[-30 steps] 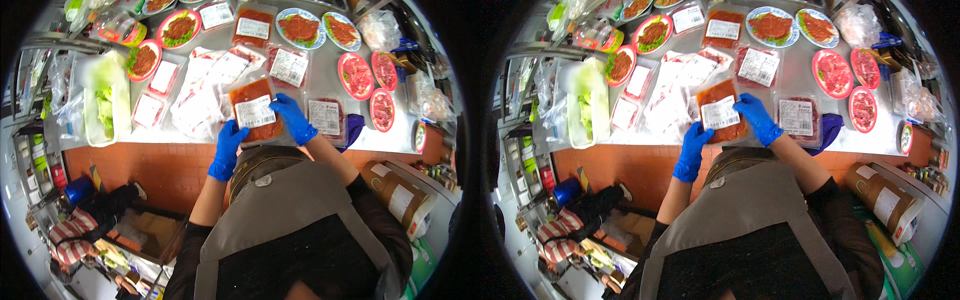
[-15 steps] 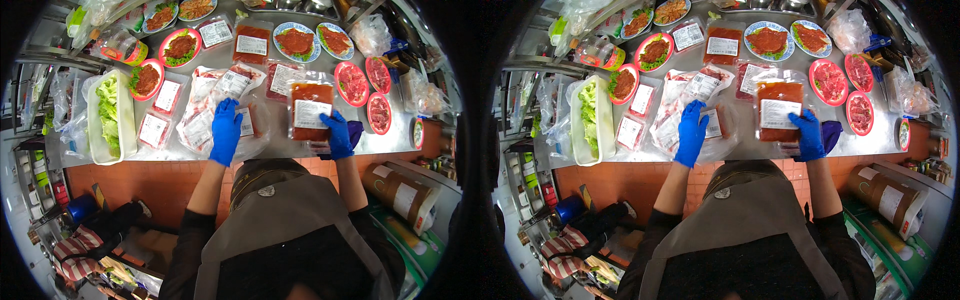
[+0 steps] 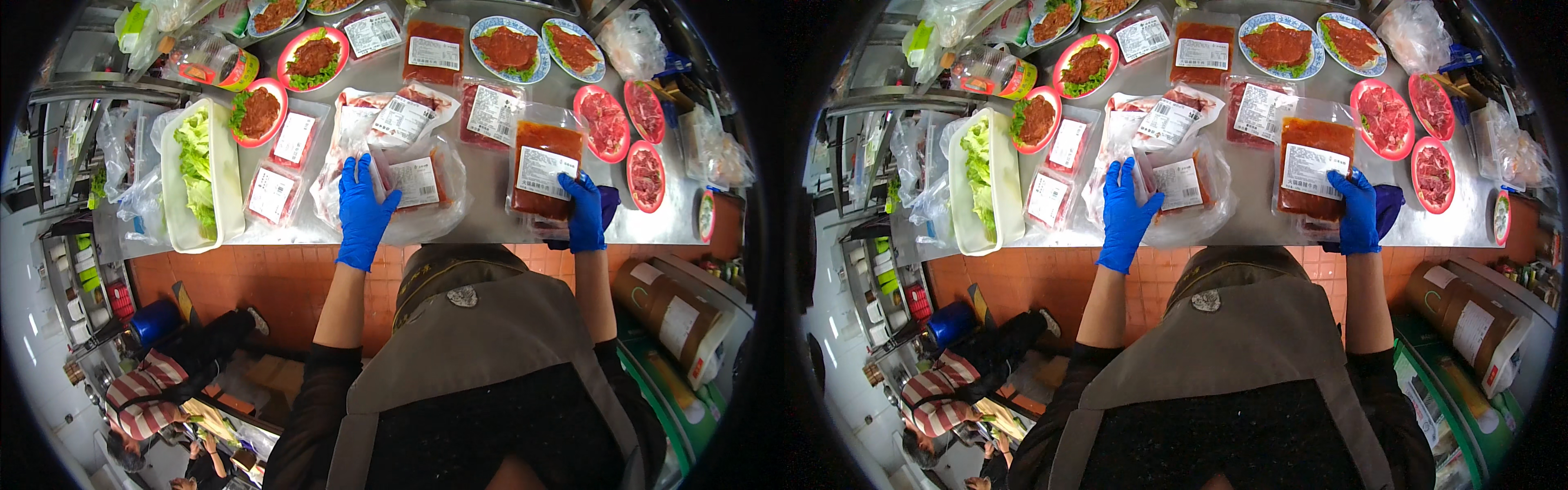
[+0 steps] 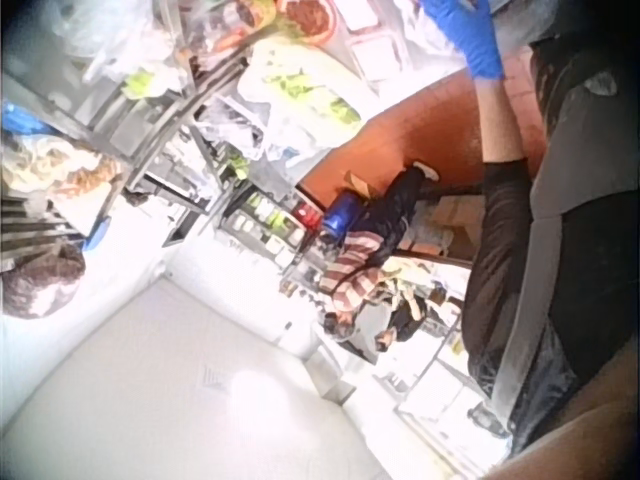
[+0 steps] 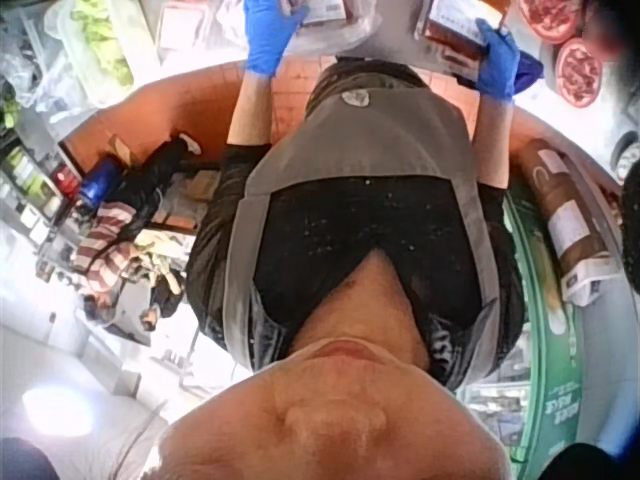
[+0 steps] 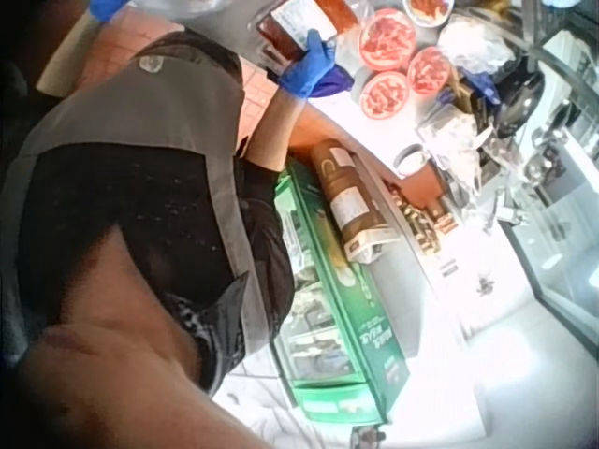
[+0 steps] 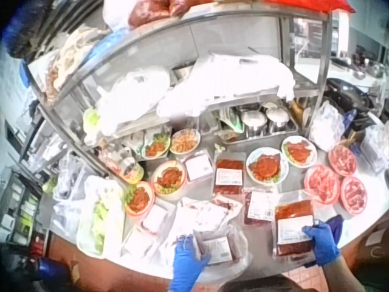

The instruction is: The person places multiple vacuum-sealed packages of sliced meat into a plastic bag on a stainless steel counter. The person handles each package individually, arranging them inside the bag while other prepared plates of meat and vegetables remain on the counter.

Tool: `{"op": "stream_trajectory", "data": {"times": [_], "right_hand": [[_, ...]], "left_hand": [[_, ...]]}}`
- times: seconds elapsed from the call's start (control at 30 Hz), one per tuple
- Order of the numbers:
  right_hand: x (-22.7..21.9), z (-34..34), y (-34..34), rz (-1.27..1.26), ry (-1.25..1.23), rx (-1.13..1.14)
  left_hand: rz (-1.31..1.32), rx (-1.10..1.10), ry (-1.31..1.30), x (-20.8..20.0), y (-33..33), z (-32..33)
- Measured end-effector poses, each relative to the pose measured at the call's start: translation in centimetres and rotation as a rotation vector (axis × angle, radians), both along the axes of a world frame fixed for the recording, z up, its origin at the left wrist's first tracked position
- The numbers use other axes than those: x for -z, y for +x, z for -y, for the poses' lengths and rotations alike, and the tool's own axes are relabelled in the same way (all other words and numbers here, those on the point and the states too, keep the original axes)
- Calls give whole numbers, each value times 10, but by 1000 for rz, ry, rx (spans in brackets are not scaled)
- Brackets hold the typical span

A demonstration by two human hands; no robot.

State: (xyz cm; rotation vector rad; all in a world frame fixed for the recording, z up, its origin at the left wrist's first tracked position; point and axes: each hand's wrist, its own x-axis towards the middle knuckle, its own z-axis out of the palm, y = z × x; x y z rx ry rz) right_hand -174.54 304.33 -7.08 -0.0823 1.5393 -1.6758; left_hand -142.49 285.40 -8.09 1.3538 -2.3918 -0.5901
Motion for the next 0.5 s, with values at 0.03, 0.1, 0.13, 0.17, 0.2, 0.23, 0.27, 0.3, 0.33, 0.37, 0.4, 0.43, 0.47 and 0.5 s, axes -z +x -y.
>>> {"op": "stream_trajectory", "data": {"times": [0.03,0.1,0.13,0.17,0.2,0.23,0.27,0.3,0.33,0.37,0.4,0.43,0.47,0.5], "right_hand": [[-9,5,4,6,4,-15],[-19,12,10,-10,28,-56],[-20,14,11,-30,47,-83],[-21,18,12,-51,62,-108],[-18,22,15,-90,73,-112],[-13,27,17,-131,57,-119],[-6,33,20,-170,42,-125],[-1,39,23,-209,27,-132],[1,45,27,-205,19,-171],[4,51,31,-247,59,-196],[6,54,37,-319,53,-234],[7,58,43,-392,48,-272],[7,67,51,-797,142,-225],[1,70,55,-984,106,-251]], "left_hand": [[19,2,8,-1,3,-1],[52,5,26,-6,7,-4],[66,1,38,-7,8,-8],[59,-12,33,-9,8,-10],[51,-26,27,-10,7,-13],[44,-40,22,-11,6,-15],[53,-52,-23,-13,6,-16],[63,-66,-67,-14,7,-17],[73,-79,-111,-15,8,-18],[24,-104,-97,-18,10,-18],[-25,-130,-83,-24,14,-17],[-74,-156,-68,-30,17,-16],[-192,-188,-3,-34,20,-14],[-216,-189,-4,-36,24,-14]]}}
